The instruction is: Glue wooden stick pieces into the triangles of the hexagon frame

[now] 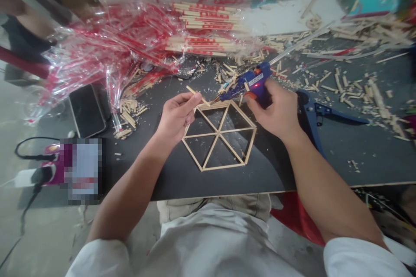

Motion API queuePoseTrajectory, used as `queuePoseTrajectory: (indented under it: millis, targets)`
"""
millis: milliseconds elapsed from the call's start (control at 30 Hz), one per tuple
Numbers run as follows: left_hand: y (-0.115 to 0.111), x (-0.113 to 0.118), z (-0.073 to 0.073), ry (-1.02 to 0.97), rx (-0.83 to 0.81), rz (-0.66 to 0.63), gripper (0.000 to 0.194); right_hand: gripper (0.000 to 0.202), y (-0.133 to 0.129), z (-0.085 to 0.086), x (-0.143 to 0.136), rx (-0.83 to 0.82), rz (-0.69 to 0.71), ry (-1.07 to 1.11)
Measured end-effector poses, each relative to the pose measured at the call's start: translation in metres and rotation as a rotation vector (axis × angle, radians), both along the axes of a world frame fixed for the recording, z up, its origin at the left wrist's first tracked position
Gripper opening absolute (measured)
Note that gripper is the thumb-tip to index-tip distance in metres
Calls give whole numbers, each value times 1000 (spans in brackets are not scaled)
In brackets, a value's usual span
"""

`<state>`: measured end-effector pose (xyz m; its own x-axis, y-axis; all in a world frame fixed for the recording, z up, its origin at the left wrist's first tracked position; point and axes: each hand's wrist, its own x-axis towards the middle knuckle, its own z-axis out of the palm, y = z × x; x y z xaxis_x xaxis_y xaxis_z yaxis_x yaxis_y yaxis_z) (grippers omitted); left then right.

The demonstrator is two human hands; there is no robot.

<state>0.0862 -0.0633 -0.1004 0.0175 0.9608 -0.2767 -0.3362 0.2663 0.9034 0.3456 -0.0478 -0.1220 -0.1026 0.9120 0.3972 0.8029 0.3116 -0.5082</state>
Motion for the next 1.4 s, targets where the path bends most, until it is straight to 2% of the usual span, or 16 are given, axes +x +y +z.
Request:
queuePoseTrajectory:
  millis: [133,333,467,600,667,733,833,967,1067,1167,1400]
  targets:
    - [0,0,-3,23,48,16,31,27,1,0,2,13,-58,9]
    - [1,1,-3,108,147,47,36,31,14,-4,20,57,-261,27]
    - [-1,2,2,194,193,22,37,30,23,-15,32,123,-289,33]
    - [-3,3,2,271,264,-59,34,41,29,-26,40,75,-310,74]
    - [-4,2,0,303,299,-97,31,45,28,-26,40,64,-317,106]
    - [-4,0,-2,345,328,-113,27,37,24,-19,35,98,-315,117]
    - [-5,-1,-3,416,352,-123,23,15,11,2,15,141,-228,134]
    - [-7,0,-2,459,353,-122,22,10,-11,34,-26,18,93,196]
    - [-8,3,-1,428,341,-116,24,13,-19,47,-48,-118,335,229]
    - [-9,3,0,392,370,-112,26,15,-16,48,-56,-194,432,299]
    - [-7,1,-1,409,418,-154,12,23,-12,34,-55,-315,391,529]
